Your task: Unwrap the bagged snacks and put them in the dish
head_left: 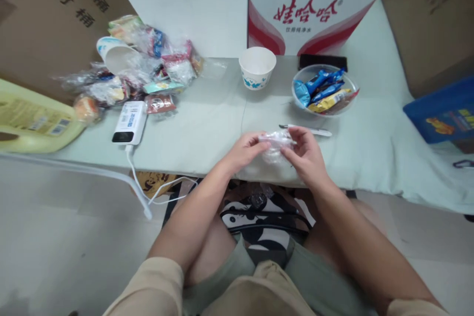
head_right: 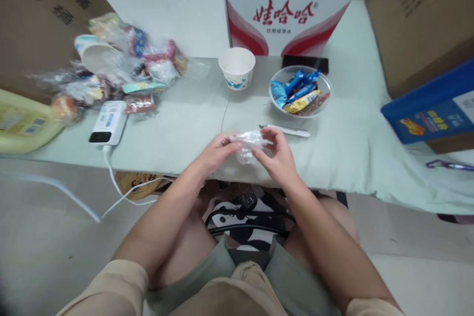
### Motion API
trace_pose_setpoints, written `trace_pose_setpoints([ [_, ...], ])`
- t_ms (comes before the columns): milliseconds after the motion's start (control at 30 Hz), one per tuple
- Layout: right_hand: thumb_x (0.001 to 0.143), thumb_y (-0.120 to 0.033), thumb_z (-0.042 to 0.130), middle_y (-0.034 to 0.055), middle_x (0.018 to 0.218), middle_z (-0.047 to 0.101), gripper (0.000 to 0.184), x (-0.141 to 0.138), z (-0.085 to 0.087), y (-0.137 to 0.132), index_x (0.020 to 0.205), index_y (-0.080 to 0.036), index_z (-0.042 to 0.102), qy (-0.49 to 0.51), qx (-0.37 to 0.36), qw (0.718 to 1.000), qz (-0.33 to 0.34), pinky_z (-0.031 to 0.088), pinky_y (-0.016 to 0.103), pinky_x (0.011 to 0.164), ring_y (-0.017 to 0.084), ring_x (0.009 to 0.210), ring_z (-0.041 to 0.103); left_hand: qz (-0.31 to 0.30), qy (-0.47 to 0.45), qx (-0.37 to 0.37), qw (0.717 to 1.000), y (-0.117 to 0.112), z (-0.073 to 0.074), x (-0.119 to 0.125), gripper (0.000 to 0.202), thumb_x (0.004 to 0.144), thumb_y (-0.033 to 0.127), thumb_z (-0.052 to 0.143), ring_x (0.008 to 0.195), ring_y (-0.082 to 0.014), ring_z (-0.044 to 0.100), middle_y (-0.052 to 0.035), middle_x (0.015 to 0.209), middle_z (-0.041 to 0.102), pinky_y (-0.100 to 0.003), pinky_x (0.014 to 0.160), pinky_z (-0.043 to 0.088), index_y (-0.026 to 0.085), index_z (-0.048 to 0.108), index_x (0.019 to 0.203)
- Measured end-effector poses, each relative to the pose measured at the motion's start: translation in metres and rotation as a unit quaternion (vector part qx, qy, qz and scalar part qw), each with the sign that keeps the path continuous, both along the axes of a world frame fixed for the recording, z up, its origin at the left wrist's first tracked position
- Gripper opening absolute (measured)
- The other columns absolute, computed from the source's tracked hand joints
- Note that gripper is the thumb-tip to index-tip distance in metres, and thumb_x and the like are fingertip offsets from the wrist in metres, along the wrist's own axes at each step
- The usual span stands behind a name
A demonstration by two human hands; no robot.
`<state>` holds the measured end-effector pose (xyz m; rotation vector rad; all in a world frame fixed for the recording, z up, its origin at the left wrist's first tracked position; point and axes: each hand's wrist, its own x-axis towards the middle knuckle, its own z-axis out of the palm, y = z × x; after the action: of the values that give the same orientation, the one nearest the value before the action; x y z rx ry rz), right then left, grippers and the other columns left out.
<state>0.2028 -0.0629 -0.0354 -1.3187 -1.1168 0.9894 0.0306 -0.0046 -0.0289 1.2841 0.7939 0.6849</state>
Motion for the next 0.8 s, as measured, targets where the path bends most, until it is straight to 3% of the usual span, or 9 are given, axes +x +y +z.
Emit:
trace_pose_setpoints([
  [100,0.075,-0.047,0.074,0.0006,0.077,0.061,0.029,-0.003,0.004,0.000,0.084,-0.024,0.058,-0.041,-0.031,0.997,0.062,0.048,0.033,0.069,0.019,0.073,0.056,0.054,0.013,0.026,0.998,0.003,0.002,-0.004,0.029,0.076,0.037,0.072,0.089,-0.0179,0.062,-0.0047,0.093,0.067,-0.029,0.079,0.048,0.016,0.064,0.095],
  [233,0.078,-0.040,0.070,-0.0019,0.070,0.056,0.024,-0.013,0.014,0.002,0.076,-0.024,0.053,-0.106,0.003,0.994,0.010,0.043,0.030,0.065,0.016,0.066,0.051,0.179,0.024,0.047,0.982,0.010,0.004,-0.013,0.024,0.085,0.036,0.061,0.103,-0.0190,0.061,-0.0067,0.104,0.066,-0.028,0.082,0.047,0.019,0.058,0.102],
  [333,0.080,-0.039,0.066,-0.0024,0.064,0.051,0.024,-0.022,0.038,0.020,0.070,-0.024,0.049,-0.183,0.044,0.978,0.092,0.040,0.030,0.061,0.015,0.060,0.047,0.206,0.037,0.043,0.977,0.015,0.008,-0.021,0.018,0.089,0.035,0.053,0.098,-0.0172,0.060,-0.0039,0.096,0.064,-0.028,0.081,0.046,0.019,0.057,0.095],
  [400,0.081,-0.039,0.065,-0.0016,0.063,0.050,0.026,-0.027,0.061,0.050,0.067,-0.025,0.047,-0.259,0.085,0.954,0.124,0.040,0.031,0.062,0.016,0.060,0.046,0.213,0.042,0.054,0.975,0.018,0.012,-0.024,0.014,0.088,0.033,0.054,0.096,-0.0165,0.060,-0.0027,0.093,0.064,-0.027,0.081,0.045,0.019,0.056,0.089],
  [533,0.080,-0.031,0.062,0.0027,0.075,0.054,0.019,-0.034,0.093,0.144,0.072,-0.026,0.046,-0.424,0.140,0.895,-0.006,0.044,0.036,0.074,0.021,0.076,0.052,0.201,0.053,0.063,0.976,0.022,0.019,-0.027,0.015,0.089,0.033,0.054,0.090,-0.0161,0.060,-0.0019,0.090,0.066,-0.028,0.079,0.045,0.020,0.057,0.082],
  [600,0.078,-0.024,0.060,0.0061,0.084,0.057,0.011,-0.038,0.091,0.192,0.075,-0.024,0.049,-0.491,0.129,0.862,-0.012,0.045,0.040,0.083,0.024,0.088,0.056,0.195,0.062,0.074,0.976,0.022,0.021,-0.029,0.016,0.089,0.034,0.055,0.090,-0.0167,0.061,-0.0024,0.091,0.067,-0.029,0.080,0.045,0.020,0.058,0.082],
  [667,0.075,-0.017,0.059,0.0088,0.091,0.060,0.008,-0.040,0.079,0.230,0.076,-0.022,0.054,-0.522,0.097,0.847,0.009,0.044,0.043,0.088,0.026,0.096,0.057,0.192,0.073,0.084,0.975,0.023,0.022,-0.031,0.016,0.088,0.035,0.057,0.091,-0.0173,0.061,-0.0030,0.092,0.067,-0.029,0.080,0.046,0.020,0.058,0.081],
  [800,0.074,-0.018,0.064,0.0052,0.064,0.055,0.021,-0.045,0.056,0.270,0.056,-0.020,0.054,-0.485,0.035,0.866,0.115,0.044,0.045,0.083,0.025,0.082,0.059,0.174,0.085,0.081,0.978,0.023,0.022,-0.038,0.017,0.088,0.036,0.058,0.089,-0.0164,0.061,-0.0022,0.089,0.067,-0.028,0.082,0.047,0.020,0.057,0.081],
])
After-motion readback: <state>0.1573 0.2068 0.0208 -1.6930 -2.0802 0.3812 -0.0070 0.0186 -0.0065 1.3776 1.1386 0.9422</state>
